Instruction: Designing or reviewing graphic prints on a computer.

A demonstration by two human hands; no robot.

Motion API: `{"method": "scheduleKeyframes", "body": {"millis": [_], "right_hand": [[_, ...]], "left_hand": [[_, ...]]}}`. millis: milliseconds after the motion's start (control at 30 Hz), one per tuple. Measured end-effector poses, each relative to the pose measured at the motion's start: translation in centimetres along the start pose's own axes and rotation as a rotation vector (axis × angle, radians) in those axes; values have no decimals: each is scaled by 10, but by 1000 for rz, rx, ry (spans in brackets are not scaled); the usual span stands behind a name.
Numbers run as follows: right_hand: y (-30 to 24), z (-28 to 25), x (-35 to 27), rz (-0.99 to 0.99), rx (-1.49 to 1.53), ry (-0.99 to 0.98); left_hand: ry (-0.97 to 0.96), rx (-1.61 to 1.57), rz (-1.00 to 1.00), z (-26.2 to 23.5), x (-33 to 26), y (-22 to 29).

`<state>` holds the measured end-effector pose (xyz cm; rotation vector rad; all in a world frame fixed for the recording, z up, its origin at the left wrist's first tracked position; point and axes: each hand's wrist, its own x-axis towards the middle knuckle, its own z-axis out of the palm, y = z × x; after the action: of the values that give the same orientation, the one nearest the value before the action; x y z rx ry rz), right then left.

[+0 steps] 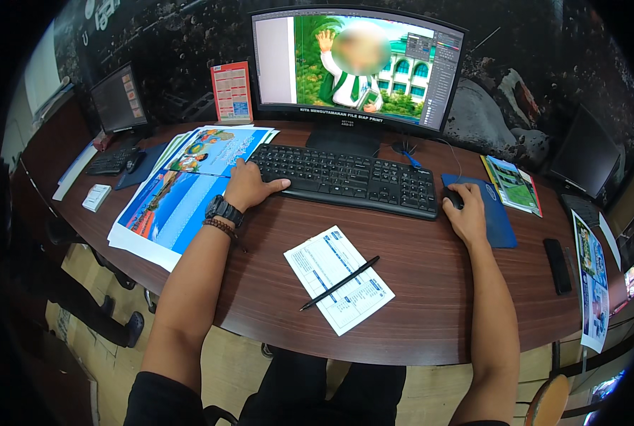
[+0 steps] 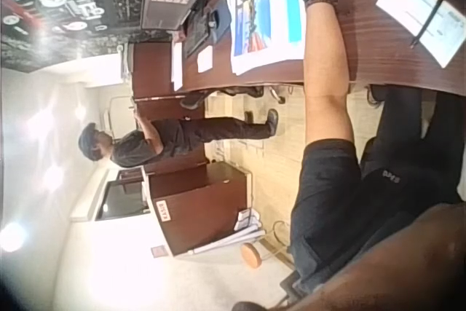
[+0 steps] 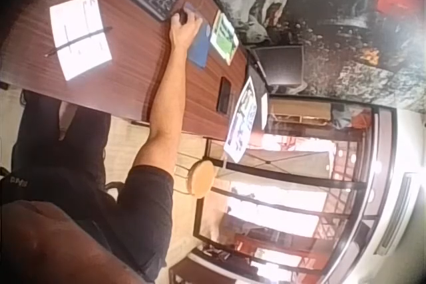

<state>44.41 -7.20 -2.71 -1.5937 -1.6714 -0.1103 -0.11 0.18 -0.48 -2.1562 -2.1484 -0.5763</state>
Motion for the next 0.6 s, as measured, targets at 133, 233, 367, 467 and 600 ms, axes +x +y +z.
{"method": "scheduleKeyframes", "body": {"millis": [133, 233, 367, 467, 600], "right_hand": [[1, 0, 0, -7, 2, 4], [1, 0, 0, -9, 9, 7], [1, 1, 0, -18, 9, 8], [-1, 0, 0, -3, 12, 2], [0, -1, 0, -13, -3, 2]], "left_hand": [[-13, 3, 1, -1, 0, 1], [-15, -1, -1, -2, 0, 1], [-1, 7, -4, 0, 0, 0], [1, -4, 4, -1, -1, 0], [-13, -10, 3, -3, -1, 2]]}}
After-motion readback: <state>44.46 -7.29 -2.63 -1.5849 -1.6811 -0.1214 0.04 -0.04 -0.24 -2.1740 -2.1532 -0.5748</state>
